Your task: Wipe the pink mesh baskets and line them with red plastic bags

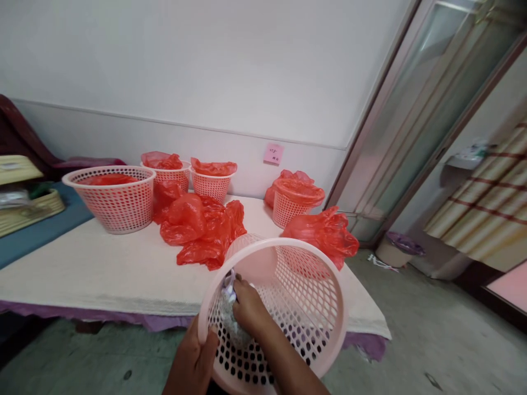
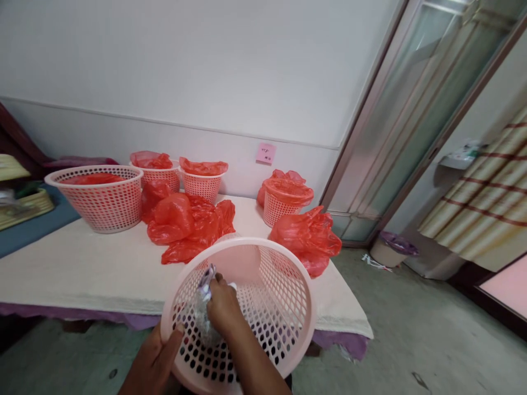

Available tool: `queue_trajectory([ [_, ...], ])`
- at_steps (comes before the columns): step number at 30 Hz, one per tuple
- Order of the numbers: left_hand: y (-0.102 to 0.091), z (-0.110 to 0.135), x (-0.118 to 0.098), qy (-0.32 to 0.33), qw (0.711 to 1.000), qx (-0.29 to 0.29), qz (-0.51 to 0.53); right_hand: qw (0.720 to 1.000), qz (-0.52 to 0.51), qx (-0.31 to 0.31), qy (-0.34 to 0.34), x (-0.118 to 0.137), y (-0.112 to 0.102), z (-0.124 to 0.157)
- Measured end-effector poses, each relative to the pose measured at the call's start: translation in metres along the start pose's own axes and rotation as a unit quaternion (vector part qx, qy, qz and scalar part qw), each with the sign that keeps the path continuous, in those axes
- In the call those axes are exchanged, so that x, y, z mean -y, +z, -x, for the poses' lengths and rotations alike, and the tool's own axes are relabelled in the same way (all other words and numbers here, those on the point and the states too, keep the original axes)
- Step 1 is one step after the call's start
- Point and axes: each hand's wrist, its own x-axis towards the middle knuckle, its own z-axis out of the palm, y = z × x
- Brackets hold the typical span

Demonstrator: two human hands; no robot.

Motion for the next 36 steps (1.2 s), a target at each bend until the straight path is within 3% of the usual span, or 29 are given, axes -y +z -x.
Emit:
queue_trajectory([
  [7, 0.008, 0.001, 0.005, 0.061, 0.997, 0.020, -0.045, 0.993, 0.009, -0.073, 0.091, -0.040, 0.000, -0.012],
  [12, 0.011, 0.000, 0.012, 0.051, 0.995, 0.037, -0.072, 0.994, -0.073, -0.054, 0.060, -0.050, 0.006, -0.013],
  [17, 0.010, -0.010, 0.001, 0.059, 0.996, 0.024, -0.064, 0.986, -0.168, 0.006, 0.015, -0.029, -0.005, 0.005],
  [20, 0.007, -0.019, -0.009, 0.029, 0.998, 0.008, -0.048, 0.970, -0.226, 0.053, -0.078, -0.005, -0.029, 0.041],
  [22, 0.005, -0.025, -0.014, 0.011, 0.999, 0.002, -0.038, 0.971, -0.187, 0.047, -0.141, 0.010, -0.044, 0.068],
  [24, 0.005, -0.031, -0.019, 0.016, 0.999, 0.004, -0.036, 0.981, -0.139, 0.041, -0.129, 0.020, -0.047, 0.091],
  [27, 0.007, -0.039, -0.029, 0.039, 0.998, 0.014, -0.051, 0.990, -0.056, 0.004, -0.128, 0.020, -0.026, 0.108],
  [31, 0.009, -0.051, -0.044, 0.044, 0.996, 0.032, -0.076, 0.973, 0.061, -0.141, -0.171, 0.013, 0.014, 0.109],
  [33, 0.008, -0.057, -0.050, 0.042, 0.995, 0.037, -0.085, 0.960, 0.090, -0.203, -0.169, 0.014, 0.024, 0.106],
  [36, 0.007, -0.065, -0.057, 0.045, 0.994, 0.041, -0.088, 0.957, 0.087, -0.229, -0.154, 0.021, 0.028, 0.102],
])
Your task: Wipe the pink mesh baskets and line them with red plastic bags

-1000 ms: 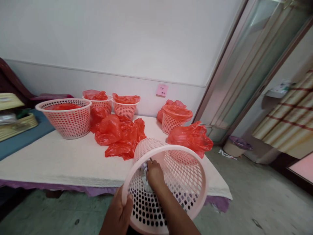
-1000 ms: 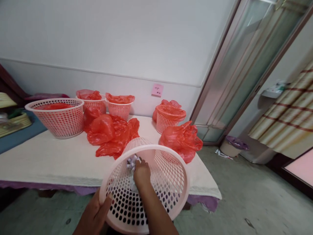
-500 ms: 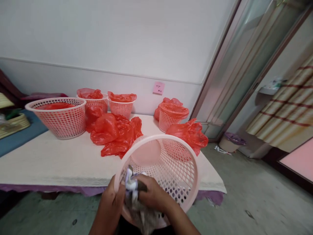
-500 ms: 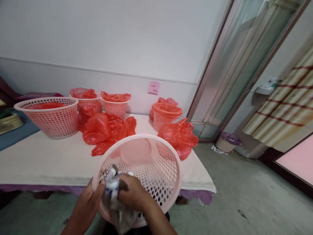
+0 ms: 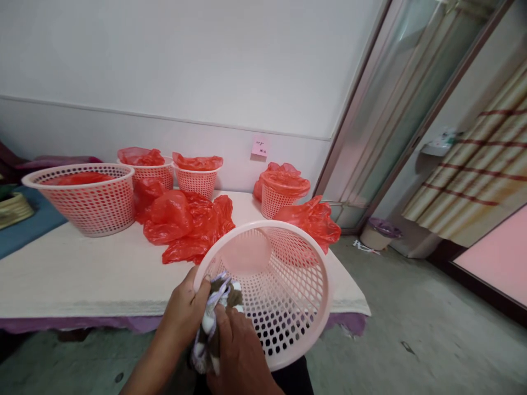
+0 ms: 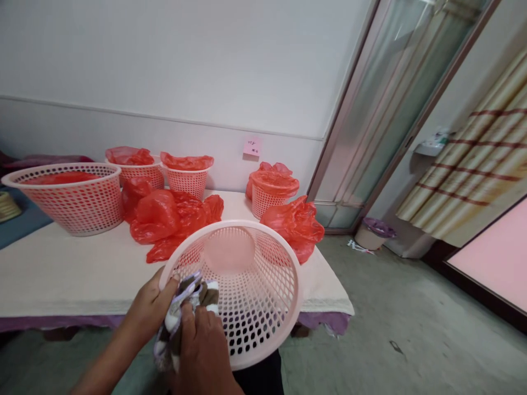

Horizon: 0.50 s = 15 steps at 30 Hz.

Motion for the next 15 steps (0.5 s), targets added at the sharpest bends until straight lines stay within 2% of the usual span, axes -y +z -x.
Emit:
queue_trajectory([
  [3, 0.003, -0.001, -0.002, 0.014, 1.000, 0.002, 0.017, 0.999, -0.035, -0.027, 0.024, 0.004, -0.001, -0.009],
  [6, 0.011, 0.008, 0.004, 0.014, 0.998, -0.026, 0.060, 0.990, -0.127, -0.039, 0.053, 0.005, -0.011, -0.022],
  [8, 0.016, 0.017, 0.011, 0.018, 0.996, -0.053, 0.076, 0.974, -0.216, -0.007, 0.072, 0.001, -0.021, -0.033],
  [10, 0.019, 0.024, 0.015, 0.037, 0.994, -0.066, 0.073, 0.962, -0.262, 0.044, 0.065, -0.009, -0.029, -0.042],
  [12, 0.018, 0.026, 0.017, 0.058, 0.994, -0.062, 0.064, 0.970, -0.208, 0.113, 0.054, -0.027, -0.031, -0.046],
  [14, 0.016, 0.025, 0.016, 0.072, 0.993, -0.061, 0.064, 0.976, -0.065, 0.194, 0.074, -0.050, -0.027, -0.049],
  [15, 0.015, 0.024, 0.016, 0.078, 0.993, -0.061, 0.060, 0.969, 0.007, 0.228, 0.094, -0.062, -0.023, -0.049],
])
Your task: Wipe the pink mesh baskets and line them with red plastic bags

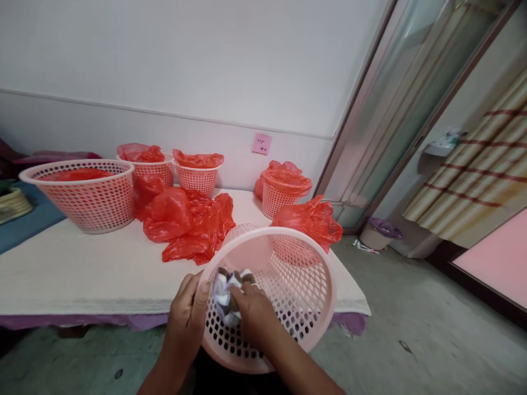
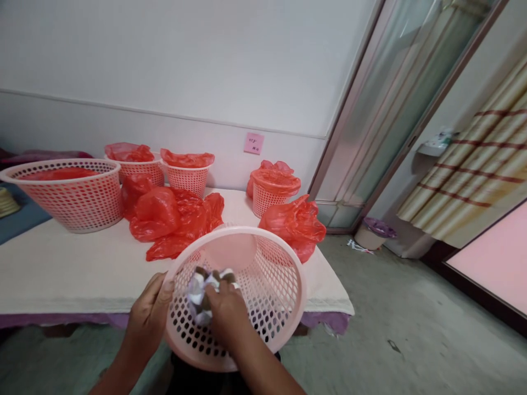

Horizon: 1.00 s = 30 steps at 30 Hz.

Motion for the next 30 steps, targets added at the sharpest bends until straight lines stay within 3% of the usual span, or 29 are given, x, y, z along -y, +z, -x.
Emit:
queue_trajectory([
  [2, 0.000, -0.003, 0.001, 0.015, 1.000, 0.004, -0.017, 0.994, 0.084, 0.029, 0.056, -0.020, 0.006, -0.010],
  [5, 0.001, -0.004, 0.005, 0.042, 0.998, 0.009, -0.051, 0.992, 0.091, 0.017, 0.084, -0.036, 0.014, -0.024],
  [9, 0.000, -0.006, 0.009, 0.068, 0.994, 0.004, -0.085, 0.995, 0.052, 0.018, 0.079, -0.029, 0.015, -0.028],
  [14, -0.007, -0.019, 0.010, 0.077, 0.991, -0.024, -0.107, 0.994, -0.077, 0.049, -0.064, 0.005, -0.006, 0.010],
  [19, -0.013, -0.033, 0.005, 0.065, 0.991, -0.037, -0.114, 0.992, 0.036, 0.082, -0.086, 0.018, -0.010, 0.057],
  [21, -0.012, -0.037, 0.002, 0.060, 0.991, -0.034, -0.114, 0.990, 0.088, 0.065, -0.094, 0.015, -0.002, 0.066],
  [25, -0.007, -0.046, -0.005, 0.059, 0.992, -0.021, -0.106, 0.983, 0.151, -0.033, -0.096, 0.010, 0.020, 0.068],
  [30, -0.001, -0.051, -0.013, 0.055, 0.994, -0.008, -0.090, 0.984, 0.136, -0.056, -0.100, 0.012, 0.034, 0.064],
])
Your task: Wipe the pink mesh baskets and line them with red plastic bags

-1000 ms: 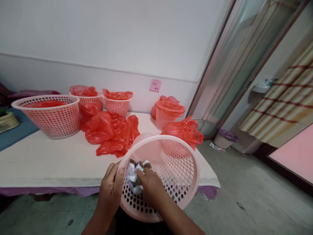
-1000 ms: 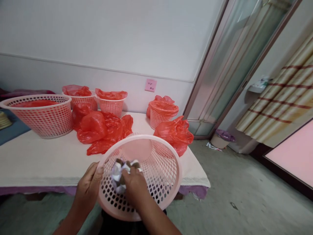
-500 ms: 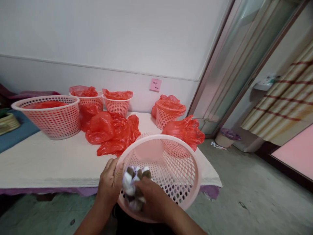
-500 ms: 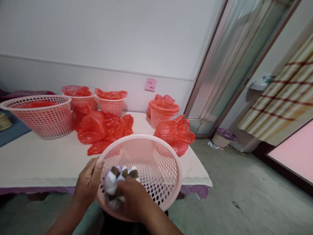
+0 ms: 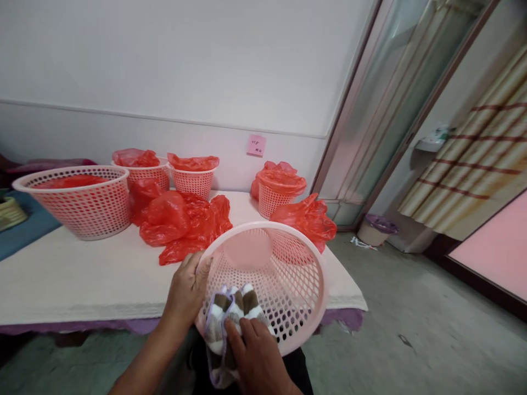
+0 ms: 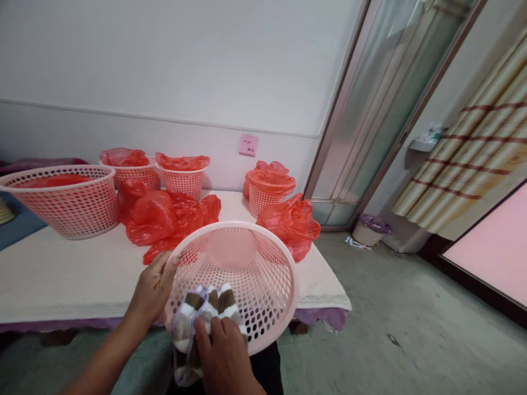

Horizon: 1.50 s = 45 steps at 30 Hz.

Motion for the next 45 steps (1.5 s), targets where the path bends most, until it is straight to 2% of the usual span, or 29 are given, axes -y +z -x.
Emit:
queue_trajectory([
  [2, 0.001, 0.007, -0.003, -0.018, 1.000, -0.003, 0.015, 0.999, -0.033, -0.034, 0.003, 0.004, -0.003, -0.004],
  [4, 0.003, 0.018, -0.005, -0.040, 0.999, -0.001, 0.035, 0.991, -0.095, -0.094, 0.027, 0.010, -0.008, -0.011],
  [7, 0.004, 0.035, -0.005, -0.072, 0.995, -0.014, 0.064, 0.957, -0.222, -0.179, 0.047, 0.021, -0.019, -0.024],
  [9, 0.002, 0.042, -0.003, -0.082, 0.993, -0.040, 0.070, 0.934, -0.304, -0.185, 0.034, 0.026, -0.025, -0.030],
  [11, -0.001, 0.044, 0.000, -0.074, 0.994, -0.049, 0.060, 0.927, -0.346, -0.143, 0.022, 0.026, -0.026, -0.034],
  [13, -0.004, 0.044, 0.002, -0.052, 0.997, -0.033, 0.046, 0.943, -0.320, -0.089, 0.024, 0.021, -0.024, -0.036],
  [17, -0.001, 0.046, 0.005, -0.009, 0.999, -0.008, 0.053, 0.991, -0.121, 0.008, 0.059, -0.009, -0.008, -0.041],
  [20, 0.004, 0.050, 0.008, 0.013, 0.999, 0.004, 0.045, 0.990, -0.028, 0.064, 0.120, -0.040, 0.005, -0.052],
  [23, 0.009, 0.054, 0.010, 0.051, 0.998, 0.022, 0.020, 0.981, -0.024, 0.069, 0.177, -0.065, 0.015, -0.068],
  [25, 0.011, 0.056, 0.011, 0.088, 0.996, 0.028, 0.010, 0.978, -0.038, 0.065, 0.195, -0.071, 0.019, -0.078],
  [27, 0.011, 0.055, 0.010, 0.110, 0.994, 0.024, 0.005, 0.976, -0.067, 0.062, 0.198, -0.069, 0.020, -0.084],
  [30, 0.008, 0.051, 0.009, 0.098, 0.995, 0.015, -0.004, 0.977, -0.117, 0.061, 0.167, -0.051, 0.010, -0.079],
  [35, -0.002, 0.034, 0.012, 0.037, 0.999, -0.008, 0.017, 0.969, -0.234, 0.051, 0.058, -0.015, -0.023, -0.034],
  [37, -0.005, 0.028, 0.014, 0.016, 0.999, -0.016, 0.025, 0.976, -0.208, 0.063, 0.021, -0.008, -0.027, -0.014],
  [39, -0.006, 0.023, 0.014, 0.006, 0.999, -0.016, 0.028, 0.990, -0.132, 0.057, -0.006, -0.005, -0.020, 0.000],
  [42, -0.006, 0.018, 0.012, 0.002, 0.999, -0.009, 0.032, 0.999, -0.014, -0.028, -0.018, -0.003, 0.003, 0.010],
  [45, -0.006, 0.016, 0.008, 0.002, 0.999, -0.007, 0.033, 0.994, 0.030, -0.105, -0.026, 0.002, 0.019, 0.009],
])
